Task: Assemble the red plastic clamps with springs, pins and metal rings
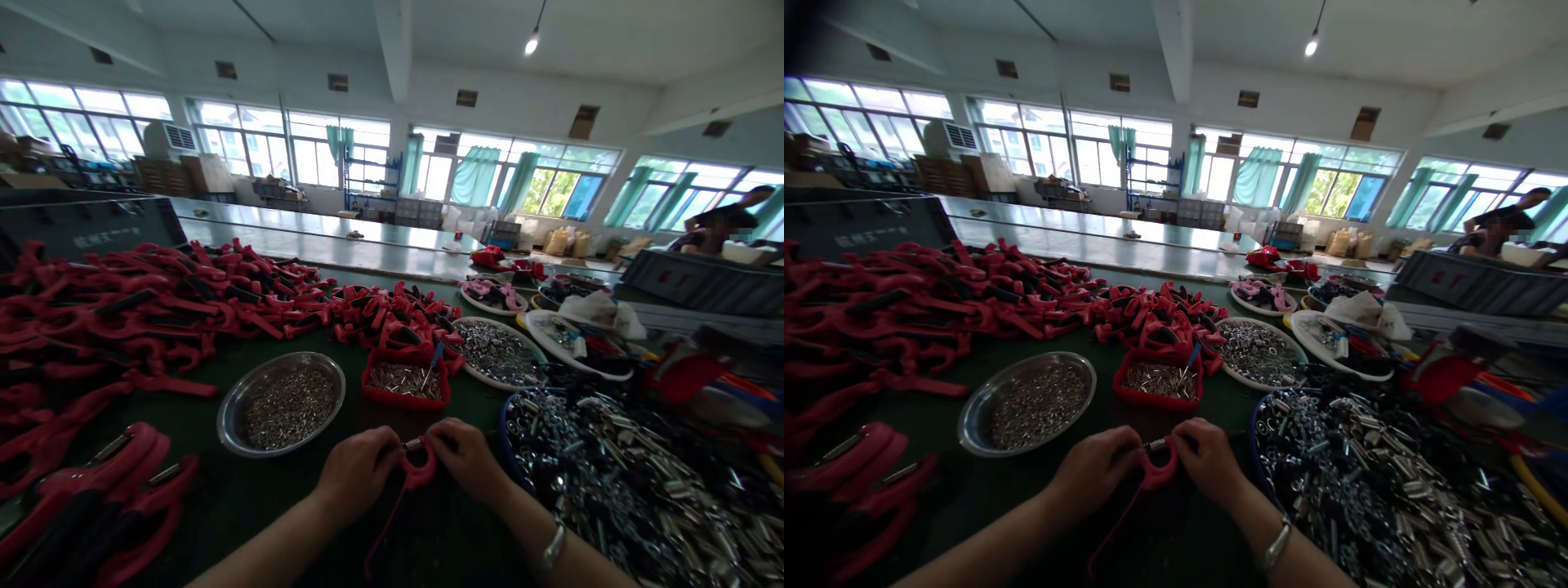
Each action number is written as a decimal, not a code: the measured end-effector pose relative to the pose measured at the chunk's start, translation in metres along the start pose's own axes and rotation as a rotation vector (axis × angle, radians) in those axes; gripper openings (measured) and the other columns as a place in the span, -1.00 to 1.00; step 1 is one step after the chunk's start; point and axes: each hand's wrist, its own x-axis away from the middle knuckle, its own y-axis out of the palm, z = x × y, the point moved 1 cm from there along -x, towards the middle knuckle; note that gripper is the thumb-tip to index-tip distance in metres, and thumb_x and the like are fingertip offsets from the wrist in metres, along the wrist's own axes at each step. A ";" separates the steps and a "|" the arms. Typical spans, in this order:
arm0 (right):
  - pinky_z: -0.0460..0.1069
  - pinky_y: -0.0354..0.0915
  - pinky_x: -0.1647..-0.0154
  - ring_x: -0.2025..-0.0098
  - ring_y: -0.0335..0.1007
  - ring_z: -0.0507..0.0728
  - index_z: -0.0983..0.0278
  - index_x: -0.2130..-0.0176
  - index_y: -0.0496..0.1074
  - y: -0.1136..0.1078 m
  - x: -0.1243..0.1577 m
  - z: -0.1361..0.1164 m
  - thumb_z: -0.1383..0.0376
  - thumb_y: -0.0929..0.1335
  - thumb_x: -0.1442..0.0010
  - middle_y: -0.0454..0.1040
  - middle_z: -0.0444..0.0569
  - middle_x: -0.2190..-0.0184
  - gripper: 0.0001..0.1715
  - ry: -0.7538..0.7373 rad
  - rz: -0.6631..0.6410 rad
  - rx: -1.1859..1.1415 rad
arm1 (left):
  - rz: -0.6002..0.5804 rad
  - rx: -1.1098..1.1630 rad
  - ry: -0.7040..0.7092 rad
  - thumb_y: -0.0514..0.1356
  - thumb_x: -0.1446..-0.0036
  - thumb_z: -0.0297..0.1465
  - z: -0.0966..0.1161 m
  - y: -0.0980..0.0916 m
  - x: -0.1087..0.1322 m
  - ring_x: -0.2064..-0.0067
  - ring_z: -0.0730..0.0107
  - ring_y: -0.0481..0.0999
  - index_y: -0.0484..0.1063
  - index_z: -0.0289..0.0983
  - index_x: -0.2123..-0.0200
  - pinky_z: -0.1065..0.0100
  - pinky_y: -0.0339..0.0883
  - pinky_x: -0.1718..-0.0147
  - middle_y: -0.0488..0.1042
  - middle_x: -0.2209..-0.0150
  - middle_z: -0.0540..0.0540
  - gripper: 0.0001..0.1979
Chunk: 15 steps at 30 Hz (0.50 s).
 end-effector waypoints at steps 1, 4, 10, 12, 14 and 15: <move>-0.06 0.23 0.30 0.37 0.35 0.07 0.26 0.42 0.47 -0.003 0.000 -0.001 0.31 0.28 -0.16 0.44 -0.09 0.46 -0.81 -0.014 -0.019 0.016 | 0.001 -0.003 0.003 0.04 -0.13 -0.27 0.000 0.001 0.000 0.31 0.38 0.46 0.42 -0.14 0.32 0.42 0.13 0.40 0.52 0.33 0.02 -0.82; -0.07 0.22 0.31 0.37 0.34 0.06 0.25 0.41 0.47 -0.009 0.001 -0.004 0.31 0.26 -0.17 0.43 -0.09 0.46 -0.79 -0.066 -0.076 0.102 | 0.009 0.004 0.017 0.05 -0.13 -0.27 -0.002 0.003 -0.002 0.31 0.38 0.46 0.41 -0.14 0.32 0.43 0.14 0.39 0.52 0.32 0.03 -0.83; -0.08 0.21 0.31 0.36 0.34 0.05 0.26 0.36 0.43 -0.005 -0.002 -0.006 0.33 0.20 -0.22 0.40 -0.08 0.41 -0.76 -0.074 -0.052 0.240 | 0.010 0.008 0.030 0.04 -0.13 -0.26 -0.004 0.004 -0.003 0.32 0.39 0.45 0.40 -0.13 0.32 0.44 0.14 0.40 0.51 0.34 0.05 -0.84; -0.08 0.21 0.31 0.36 0.33 0.05 0.25 0.36 0.42 -0.002 -0.003 -0.005 0.33 0.19 -0.23 0.39 -0.08 0.41 -0.75 -0.080 -0.068 0.258 | 0.008 0.012 0.036 0.04 -0.13 -0.26 -0.004 0.003 -0.003 0.32 0.39 0.46 0.40 -0.13 0.33 0.44 0.14 0.40 0.51 0.34 0.05 -0.84; -0.09 0.21 0.31 0.36 0.33 0.04 0.25 0.36 0.41 -0.001 -0.003 -0.004 0.33 0.19 -0.24 0.39 -0.09 0.41 -0.75 -0.089 -0.080 0.264 | 0.006 0.013 0.039 0.04 -0.13 -0.26 -0.003 0.003 -0.003 0.31 0.39 0.46 0.41 -0.13 0.32 0.44 0.15 0.40 0.52 0.33 0.04 -0.83; -0.10 0.21 0.31 0.36 0.34 0.03 0.25 0.36 0.41 -0.002 -0.003 -0.004 0.33 0.19 -0.24 0.39 -0.09 0.41 -0.75 -0.092 -0.084 0.277 | 0.004 0.013 0.038 0.04 -0.13 -0.26 -0.003 0.003 -0.003 0.31 0.38 0.46 0.41 -0.13 0.32 0.44 0.15 0.40 0.52 0.32 0.03 -0.83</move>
